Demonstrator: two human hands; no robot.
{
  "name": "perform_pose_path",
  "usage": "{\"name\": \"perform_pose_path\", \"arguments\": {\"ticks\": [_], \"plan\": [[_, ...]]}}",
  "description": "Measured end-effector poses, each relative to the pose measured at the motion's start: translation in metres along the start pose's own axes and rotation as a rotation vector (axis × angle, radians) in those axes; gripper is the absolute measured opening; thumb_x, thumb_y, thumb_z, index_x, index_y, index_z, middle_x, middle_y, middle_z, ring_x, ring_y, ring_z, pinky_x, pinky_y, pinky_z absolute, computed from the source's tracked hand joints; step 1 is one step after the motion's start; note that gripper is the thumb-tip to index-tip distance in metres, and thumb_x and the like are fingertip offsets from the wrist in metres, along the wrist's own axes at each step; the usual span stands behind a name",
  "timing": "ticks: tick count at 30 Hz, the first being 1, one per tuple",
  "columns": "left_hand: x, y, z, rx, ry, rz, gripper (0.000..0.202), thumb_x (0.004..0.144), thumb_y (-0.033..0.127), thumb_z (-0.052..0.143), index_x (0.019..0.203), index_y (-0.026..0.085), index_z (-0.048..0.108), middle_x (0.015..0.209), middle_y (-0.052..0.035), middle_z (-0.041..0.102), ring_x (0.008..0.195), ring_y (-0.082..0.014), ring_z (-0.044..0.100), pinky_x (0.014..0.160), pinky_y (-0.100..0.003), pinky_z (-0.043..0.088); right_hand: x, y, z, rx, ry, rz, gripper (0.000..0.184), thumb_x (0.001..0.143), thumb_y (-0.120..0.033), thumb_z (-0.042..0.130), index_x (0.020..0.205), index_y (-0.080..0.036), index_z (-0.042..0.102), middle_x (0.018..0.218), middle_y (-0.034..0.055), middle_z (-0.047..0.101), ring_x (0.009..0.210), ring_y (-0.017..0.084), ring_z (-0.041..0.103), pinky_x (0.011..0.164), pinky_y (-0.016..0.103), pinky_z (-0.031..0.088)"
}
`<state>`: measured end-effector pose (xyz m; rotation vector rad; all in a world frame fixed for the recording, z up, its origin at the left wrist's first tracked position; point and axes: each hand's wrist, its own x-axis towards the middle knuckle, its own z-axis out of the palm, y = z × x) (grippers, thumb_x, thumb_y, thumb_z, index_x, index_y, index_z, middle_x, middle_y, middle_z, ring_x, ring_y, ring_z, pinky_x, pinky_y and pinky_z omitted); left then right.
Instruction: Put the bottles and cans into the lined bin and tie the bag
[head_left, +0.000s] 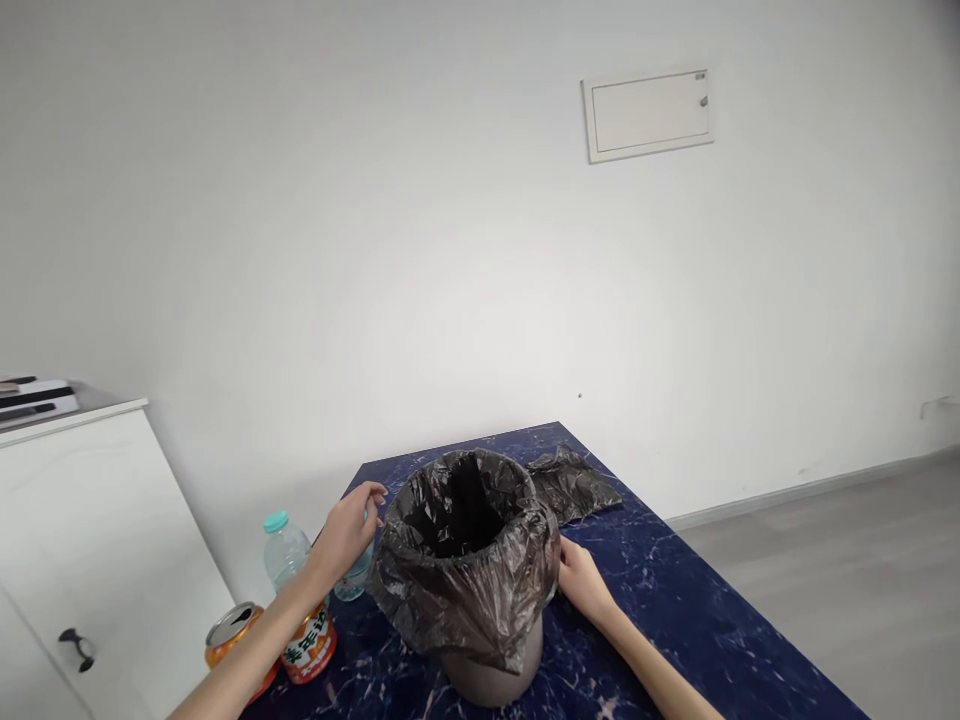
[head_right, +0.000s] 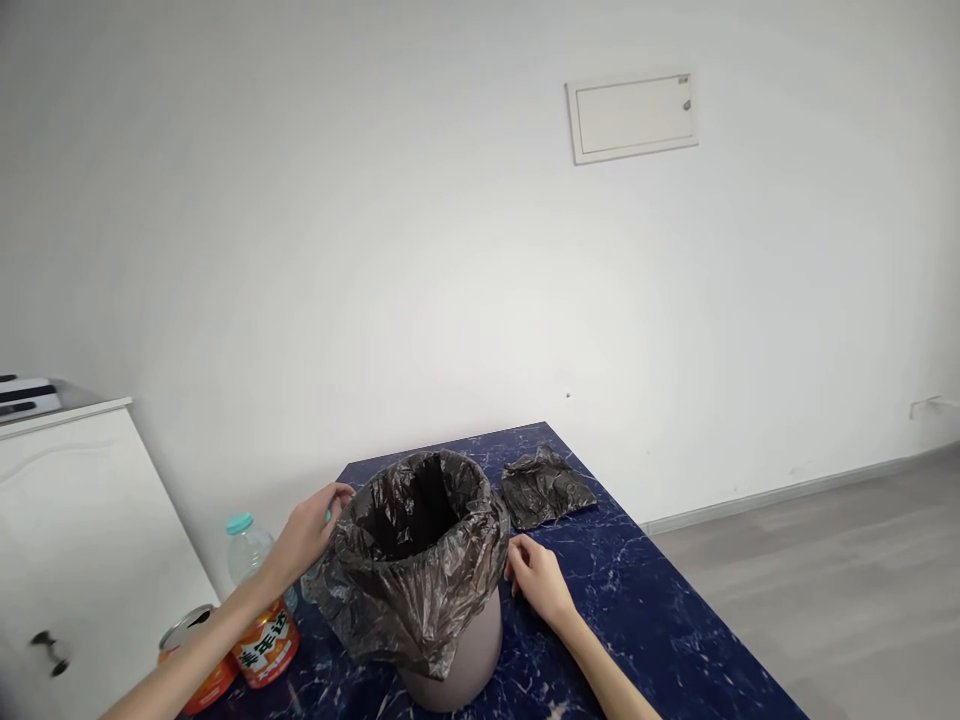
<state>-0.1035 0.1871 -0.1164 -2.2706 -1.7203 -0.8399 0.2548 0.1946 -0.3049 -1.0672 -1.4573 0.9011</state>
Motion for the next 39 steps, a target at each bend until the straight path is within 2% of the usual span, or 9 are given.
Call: {"name": "perform_pose_path", "arguments": {"ticks": [4,8,12,15,21,26,31,34,39], "plan": [[0.025,0.018,-0.020,-0.067,0.086,0.043,0.025,0.094,0.028,0.044,0.096,0.021,0.068,0.103,-0.0081,0.080,0.057,-0.0180,0.072,0.063,-0.032,0.055,0.001,0.002,0.001,-0.030,-0.003,-0.015,0.029,0.089,-0.047,0.046,0.077,-0.025,0.061,0.067,0.0048,0.072,0.067,0.025,0.068,0.067,0.031,0.051],[0.072,0.053,-0.072,-0.124,0.341,0.003,0.025,0.096,0.022,0.044,0.099,0.017,0.067,0.083,-0.0054,0.076,0.048,-0.0145,0.069,0.045,-0.025,0.038,0.004,0.006,0.003,-0.049,-0.007,-0.020,0.030,0.090,-0.046,0.044,0.078,-0.024,0.061,0.068,0.0048,0.073,0.066,0.025,0.068,0.067,0.031,0.051],[0.105,0.120,-0.129,-0.236,0.647,0.063,0.020,0.101,0.021,0.042,0.104,0.019,0.061,0.114,-0.0066,0.078,0.054,-0.0106,0.073,0.042,-0.021,0.032,0.005,0.010,0.003,-0.057,-0.018,-0.021,0.029,0.091,-0.045,0.044,0.078,-0.025,0.061,0.069,0.0050,0.074,0.070,0.025,0.070,0.069,0.031,0.052],[0.103,0.178,-0.145,-0.344,0.674,0.179,0.012,0.100,0.019,0.046,0.101,0.021,0.058,0.116,-0.0036,0.079,0.050,-0.0098,0.072,0.046,-0.023,0.045,0.005,0.012,0.004,-0.066,-0.025,-0.024,0.028,0.092,-0.044,0.044,0.079,-0.025,0.060,0.070,0.0055,0.074,0.072,0.026,0.071,0.069,0.031,0.052],[0.078,0.235,-0.111,-0.557,0.458,0.378,0.013,0.102,0.019,0.051,0.101,0.021,0.064,0.110,-0.0009,0.078,0.045,-0.0065,0.068,0.051,-0.024,0.053,0.007,0.014,0.004,-0.098,-0.044,-0.040,0.026,0.092,-0.041,0.046,0.078,-0.025,0.061,0.070,0.0059,0.074,0.079,0.028,0.074,0.071,0.031,0.052],[0.078,0.222,-0.067,-0.575,0.137,0.281,0.021,0.106,0.030,0.048,0.102,0.020,0.066,0.115,-0.0037,0.079,0.045,-0.0085,0.069,0.052,-0.027,0.051,0.007,0.015,0.004,-0.115,-0.065,-0.042,0.027,0.093,-0.039,0.044,0.081,-0.024,0.063,0.071,0.0058,0.075,0.077,0.027,0.074,0.072,0.031,0.053],[0.073,0.201,-0.036,-0.594,-0.014,0.186,0.024,0.106,0.033,0.047,0.103,0.021,0.067,0.062,0.0056,0.071,0.046,-0.0152,0.071,0.084,-0.037,0.059,0.008,0.013,0.004,-0.126,-0.082,-0.033,0.027,0.094,-0.037,0.043,0.085,-0.024,0.065,0.069,0.0038,0.075,0.062,0.023,0.071,0.066,0.029,0.051],[0.072,0.193,-0.025,-0.578,-0.052,0.160,0.024,0.105,0.031,0.046,0.102,0.021,0.067,0.055,0.0080,0.067,0.047,-0.0156,0.072,0.103,-0.043,0.053,0.008,0.013,0.005,-0.125,-0.088,-0.028,0.027,0.095,-0.035,0.041,0.086,-0.023,0.064,0.067,0.0026,0.074,0.055,0.021,0.069,0.064,0.029,0.051],[0.074,0.187,-0.016,-0.540,-0.107,0.133,0.022,0.102,0.035,0.051,0.099,0.021,0.067,0.073,0.0013,0.076,0.049,-0.0166,0.072,0.077,-0.036,0.059,0.009,0.016,0.005,-0.131,-0.093,-0.028,0.024,0.094,-0.032,0.043,0.084,-0.024,0.064,0.064,0.0019,0.073,0.057,0.021,0.070,0.064,0.029,0.050]]}}
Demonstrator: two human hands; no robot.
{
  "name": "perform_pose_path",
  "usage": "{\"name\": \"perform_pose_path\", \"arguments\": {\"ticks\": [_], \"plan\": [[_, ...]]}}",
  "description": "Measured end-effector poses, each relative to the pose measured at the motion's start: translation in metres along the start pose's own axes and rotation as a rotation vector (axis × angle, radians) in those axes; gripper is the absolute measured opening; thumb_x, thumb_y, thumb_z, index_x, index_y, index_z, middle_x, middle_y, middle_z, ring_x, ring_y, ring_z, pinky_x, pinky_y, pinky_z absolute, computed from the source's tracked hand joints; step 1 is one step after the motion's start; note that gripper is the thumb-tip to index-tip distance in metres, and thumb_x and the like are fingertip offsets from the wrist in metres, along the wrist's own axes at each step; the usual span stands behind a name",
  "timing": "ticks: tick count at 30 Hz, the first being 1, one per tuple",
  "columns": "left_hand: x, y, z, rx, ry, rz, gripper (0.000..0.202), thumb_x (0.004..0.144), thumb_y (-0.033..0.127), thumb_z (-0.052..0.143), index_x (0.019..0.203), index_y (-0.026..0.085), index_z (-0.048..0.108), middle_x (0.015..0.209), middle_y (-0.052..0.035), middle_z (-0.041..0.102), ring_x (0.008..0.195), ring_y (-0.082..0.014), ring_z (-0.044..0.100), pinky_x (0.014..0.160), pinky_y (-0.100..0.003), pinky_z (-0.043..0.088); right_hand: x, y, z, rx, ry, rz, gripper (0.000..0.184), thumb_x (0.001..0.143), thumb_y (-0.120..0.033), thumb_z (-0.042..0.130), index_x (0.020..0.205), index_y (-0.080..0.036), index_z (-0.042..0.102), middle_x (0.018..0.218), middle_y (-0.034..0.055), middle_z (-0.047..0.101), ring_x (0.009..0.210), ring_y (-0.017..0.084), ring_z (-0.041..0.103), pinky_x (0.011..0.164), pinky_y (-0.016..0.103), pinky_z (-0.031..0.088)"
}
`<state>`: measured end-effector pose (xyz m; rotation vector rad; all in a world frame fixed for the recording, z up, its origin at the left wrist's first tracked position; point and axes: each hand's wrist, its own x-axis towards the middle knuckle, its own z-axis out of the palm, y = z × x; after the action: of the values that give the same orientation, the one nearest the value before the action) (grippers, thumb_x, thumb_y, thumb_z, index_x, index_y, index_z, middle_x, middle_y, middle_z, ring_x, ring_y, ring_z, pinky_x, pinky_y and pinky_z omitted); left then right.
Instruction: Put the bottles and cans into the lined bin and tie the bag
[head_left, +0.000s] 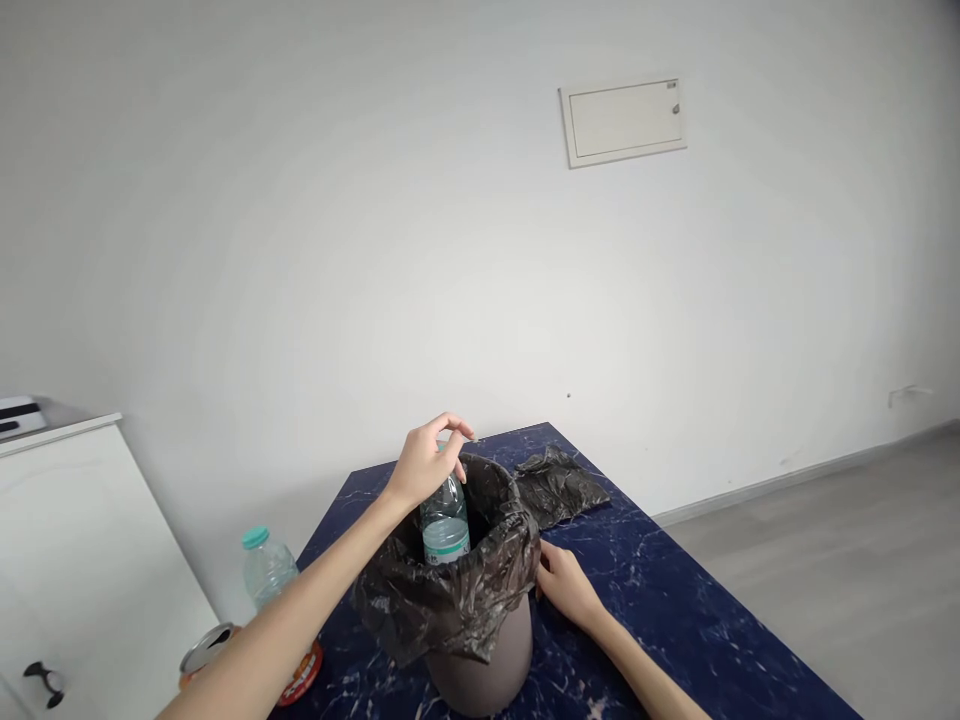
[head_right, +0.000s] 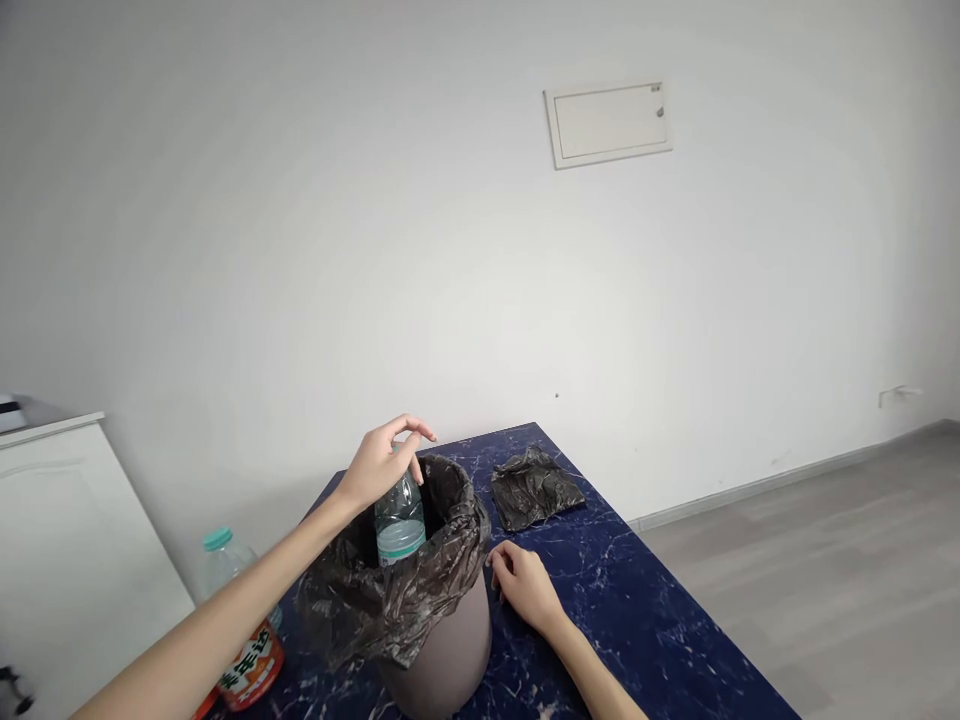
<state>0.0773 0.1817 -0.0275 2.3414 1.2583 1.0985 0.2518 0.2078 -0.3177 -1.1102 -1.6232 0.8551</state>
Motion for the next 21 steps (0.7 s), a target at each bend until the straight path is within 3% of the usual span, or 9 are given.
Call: {"name": "perform_pose_path", "arguments": {"ticks": [3,8,12,14,18,21], "plan": [[0.001,-0.005,0.001,0.035,0.021,0.001,0.022,0.099,0.037,0.053,0.097,0.021,0.068,0.073,-0.0017,0.075,0.059,-0.0200,0.074,0.065,-0.032,0.056,0.000,0.002,0.001,0.003,-0.002,0.003,0.027,0.096,-0.036,0.043,0.086,-0.024,0.065,0.069,0.0024,0.075,0.056,0.021,0.070,0.064,0.028,0.050],[0.001,-0.010,0.002,0.088,0.075,0.037,0.019,0.096,0.032,0.052,0.095,0.022,0.068,0.097,-0.0078,0.079,0.087,-0.0229,0.075,0.077,-0.034,0.058,0.000,0.004,0.002,0.017,-0.007,0.004,0.036,0.100,-0.047,0.043,0.087,-0.024,0.066,0.074,0.0038,0.077,0.056,0.021,0.070,0.065,0.030,0.052],[-0.001,-0.004,-0.001,0.106,0.052,0.040,0.022,0.100,0.033,0.049,0.098,0.021,0.068,0.107,-0.0107,0.079,0.098,-0.0246,0.074,0.081,-0.036,0.059,-0.001,0.002,0.001,0.018,-0.018,0.004,0.037,0.100,-0.049,0.043,0.088,-0.023,0.066,0.074,0.0036,0.077,0.057,0.021,0.070,0.066,0.031,0.052],[-0.007,0.005,-0.005,0.106,0.003,0.038,0.023,0.103,0.037,0.050,0.104,0.021,0.067,0.104,-0.0100,0.080,0.095,-0.0243,0.076,0.081,-0.036,0.060,-0.002,0.002,0.000,0.017,-0.021,0.004,0.037,0.100,-0.050,0.043,0.088,-0.024,0.067,0.074,0.0034,0.077,0.057,0.022,0.070,0.067,0.031,0.052],[-0.036,0.031,-0.017,0.137,-0.114,0.031,0.034,0.107,0.052,0.052,0.105,0.023,0.070,0.088,-0.0051,0.081,0.077,-0.0231,0.077,0.070,-0.033,0.061,-0.002,0.002,0.000,0.011,-0.020,0.005,0.038,0.100,-0.051,0.043,0.087,-0.024,0.066,0.073,0.0033,0.076,0.058,0.022,0.070,0.068,0.032,0.052],[-0.072,0.048,-0.024,0.307,-0.209,0.088,0.040,0.109,0.055,0.049,0.102,0.028,0.078,0.100,-0.0049,0.084,0.088,-0.0256,0.081,0.072,-0.033,0.062,-0.002,0.003,0.000,0.011,-0.018,0.005,0.038,0.100,-0.051,0.043,0.085,-0.024,0.065,0.073,0.0031,0.076,0.058,0.022,0.070,0.069,0.032,0.052]]}}
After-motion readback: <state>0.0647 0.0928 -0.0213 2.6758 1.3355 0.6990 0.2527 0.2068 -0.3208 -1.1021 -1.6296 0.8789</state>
